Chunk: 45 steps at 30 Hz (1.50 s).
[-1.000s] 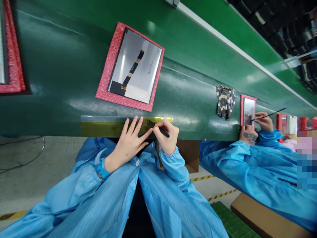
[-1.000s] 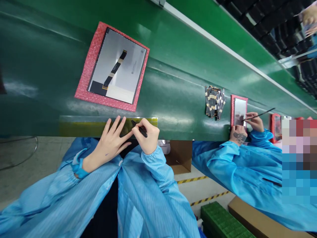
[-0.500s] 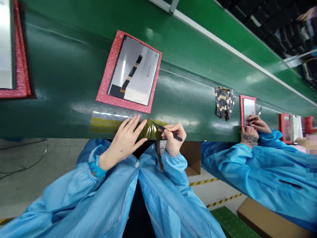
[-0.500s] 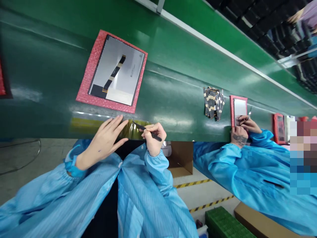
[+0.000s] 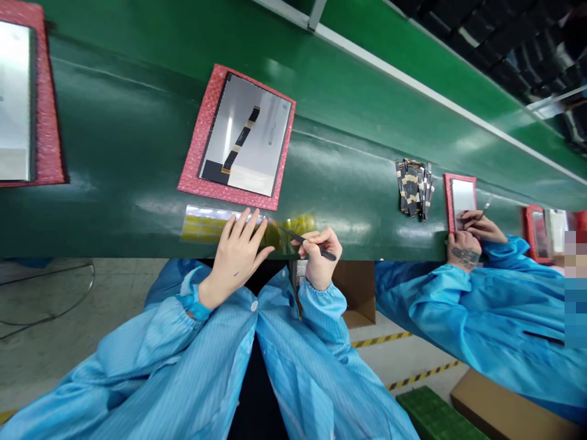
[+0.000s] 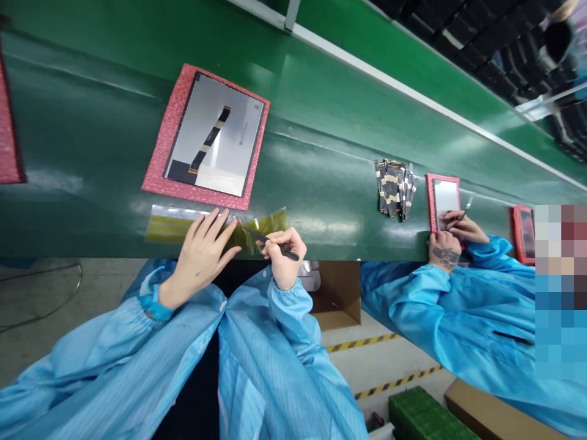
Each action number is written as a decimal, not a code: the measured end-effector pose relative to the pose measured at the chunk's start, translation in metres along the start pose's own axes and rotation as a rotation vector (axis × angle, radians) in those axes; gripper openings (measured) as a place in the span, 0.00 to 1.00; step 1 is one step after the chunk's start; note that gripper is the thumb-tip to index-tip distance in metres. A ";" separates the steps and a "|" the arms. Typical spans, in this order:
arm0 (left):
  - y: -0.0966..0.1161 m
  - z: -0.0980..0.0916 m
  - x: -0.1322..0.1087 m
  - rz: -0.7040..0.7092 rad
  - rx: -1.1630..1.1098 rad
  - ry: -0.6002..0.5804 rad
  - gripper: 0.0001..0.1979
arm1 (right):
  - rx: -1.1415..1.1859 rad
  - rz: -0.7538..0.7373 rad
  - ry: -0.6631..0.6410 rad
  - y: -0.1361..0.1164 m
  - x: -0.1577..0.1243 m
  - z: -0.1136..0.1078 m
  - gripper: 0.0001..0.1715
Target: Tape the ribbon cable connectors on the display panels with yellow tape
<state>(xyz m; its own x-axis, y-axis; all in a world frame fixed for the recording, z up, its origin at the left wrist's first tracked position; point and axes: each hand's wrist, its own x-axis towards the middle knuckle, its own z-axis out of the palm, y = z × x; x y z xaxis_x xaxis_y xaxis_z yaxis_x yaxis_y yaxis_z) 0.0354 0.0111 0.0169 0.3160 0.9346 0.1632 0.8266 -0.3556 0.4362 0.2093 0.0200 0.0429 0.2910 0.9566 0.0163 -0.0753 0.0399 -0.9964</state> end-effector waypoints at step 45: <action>-0.042 -0.003 0.004 -0.100 -0.123 0.374 0.18 | -0.032 0.085 -0.224 0.021 0.064 0.057 0.10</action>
<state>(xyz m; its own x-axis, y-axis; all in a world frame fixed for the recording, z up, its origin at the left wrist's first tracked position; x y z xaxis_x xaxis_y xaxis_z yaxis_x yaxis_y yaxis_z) 0.0005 0.0299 0.0024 0.0266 0.9093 0.4153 0.7757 -0.2808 0.5652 0.1721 0.0987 0.0278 0.0655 0.9964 -0.0536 -0.0589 -0.0498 -0.9970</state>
